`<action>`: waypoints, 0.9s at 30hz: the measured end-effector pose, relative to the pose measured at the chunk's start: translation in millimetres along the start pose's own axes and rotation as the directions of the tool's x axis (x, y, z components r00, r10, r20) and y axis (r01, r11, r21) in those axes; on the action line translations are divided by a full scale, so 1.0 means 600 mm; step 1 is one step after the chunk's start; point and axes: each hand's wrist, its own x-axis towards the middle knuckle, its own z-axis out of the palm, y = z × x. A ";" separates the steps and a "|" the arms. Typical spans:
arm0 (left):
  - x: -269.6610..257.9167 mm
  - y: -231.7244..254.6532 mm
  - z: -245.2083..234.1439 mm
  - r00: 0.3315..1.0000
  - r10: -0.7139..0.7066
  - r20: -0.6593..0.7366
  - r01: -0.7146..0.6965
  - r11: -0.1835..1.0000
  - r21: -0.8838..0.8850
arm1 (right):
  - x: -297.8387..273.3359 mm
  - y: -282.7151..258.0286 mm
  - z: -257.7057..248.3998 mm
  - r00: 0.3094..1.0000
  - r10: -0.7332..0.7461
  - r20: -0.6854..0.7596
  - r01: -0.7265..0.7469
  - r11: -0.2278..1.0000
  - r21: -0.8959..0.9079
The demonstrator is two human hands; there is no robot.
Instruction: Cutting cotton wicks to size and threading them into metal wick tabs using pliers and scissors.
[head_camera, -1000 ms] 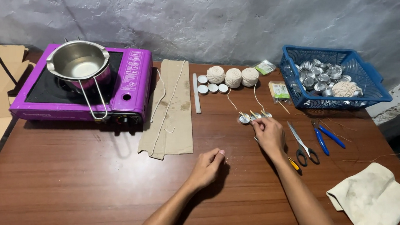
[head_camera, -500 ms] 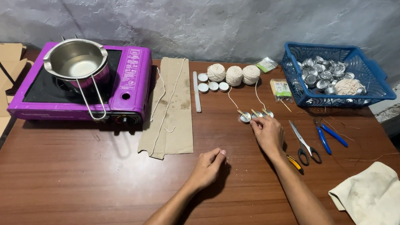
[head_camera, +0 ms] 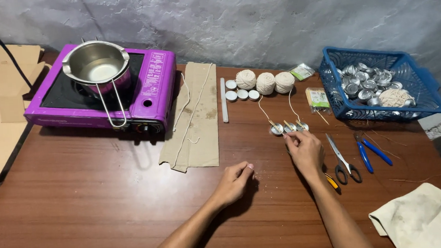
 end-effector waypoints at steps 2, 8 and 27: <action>-0.006 0.021 -0.004 1.000 0.003 -0.004 -0.003 1.000 -0.009 | -0.016 0.000 -0.009 0.997 -0.072 -0.043 0.073 0.997 0.031; 0.011 0.010 -0.050 0.973 0.218 -0.074 -0.198 0.956 0.215 | -0.067 0.032 -0.036 0.959 -0.260 -0.112 0.263 0.965 0.016; 0.059 -0.090 -0.224 0.774 0.623 -0.113 0.001 0.178 0.984 | -0.165 0.127 -0.104 0.975 -0.223 0.006 0.222 0.972 -0.075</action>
